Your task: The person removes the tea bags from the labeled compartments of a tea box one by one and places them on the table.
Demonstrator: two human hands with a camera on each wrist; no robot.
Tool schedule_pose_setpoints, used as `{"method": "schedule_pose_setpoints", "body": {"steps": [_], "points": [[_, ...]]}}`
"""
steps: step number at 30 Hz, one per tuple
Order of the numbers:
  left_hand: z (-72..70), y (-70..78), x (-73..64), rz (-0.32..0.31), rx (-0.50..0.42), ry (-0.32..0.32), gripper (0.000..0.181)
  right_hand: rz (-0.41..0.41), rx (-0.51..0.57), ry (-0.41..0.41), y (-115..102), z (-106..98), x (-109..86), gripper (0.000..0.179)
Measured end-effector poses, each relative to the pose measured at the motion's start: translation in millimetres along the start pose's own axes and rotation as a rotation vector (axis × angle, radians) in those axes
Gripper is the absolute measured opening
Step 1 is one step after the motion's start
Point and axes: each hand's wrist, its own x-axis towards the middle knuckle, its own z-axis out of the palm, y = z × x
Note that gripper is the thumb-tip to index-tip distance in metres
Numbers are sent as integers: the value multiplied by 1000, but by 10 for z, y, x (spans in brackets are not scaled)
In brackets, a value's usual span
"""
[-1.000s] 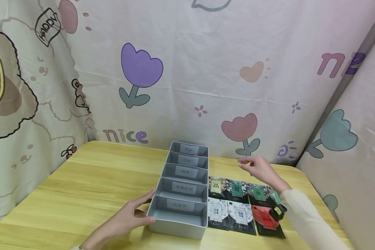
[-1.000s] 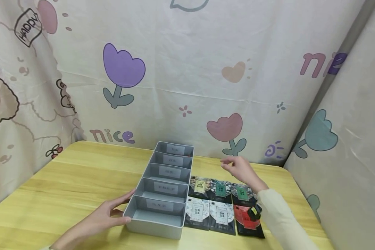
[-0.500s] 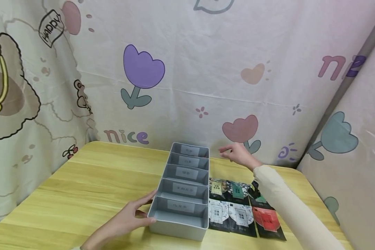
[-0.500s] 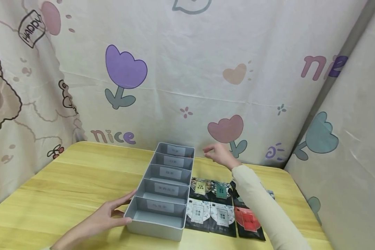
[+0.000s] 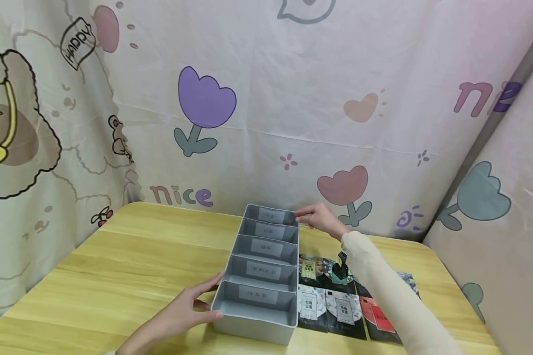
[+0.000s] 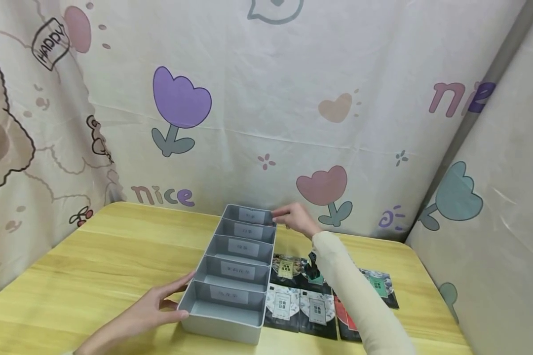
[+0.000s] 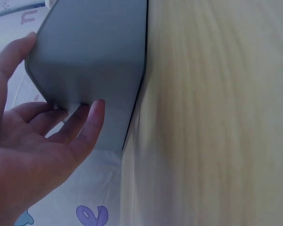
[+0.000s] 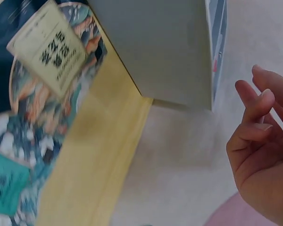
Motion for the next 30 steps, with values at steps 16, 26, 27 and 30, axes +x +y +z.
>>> {"method": "schedule_pose_setpoints", "body": {"steps": [16,26,27,30], "points": [[38,-18,1,6,2,7,74,40,96,-93,165,215,107,27],[18,-13,-9,-2,-25,6,76,-6,29,-119,183,234,158,21],[18,-13,-10,-1,-28,7,76,-10,22,-118,174,235,160,20],[14,-12,-14,0,-34,8,76,-9,14,-113,150,242,166,19]]}}
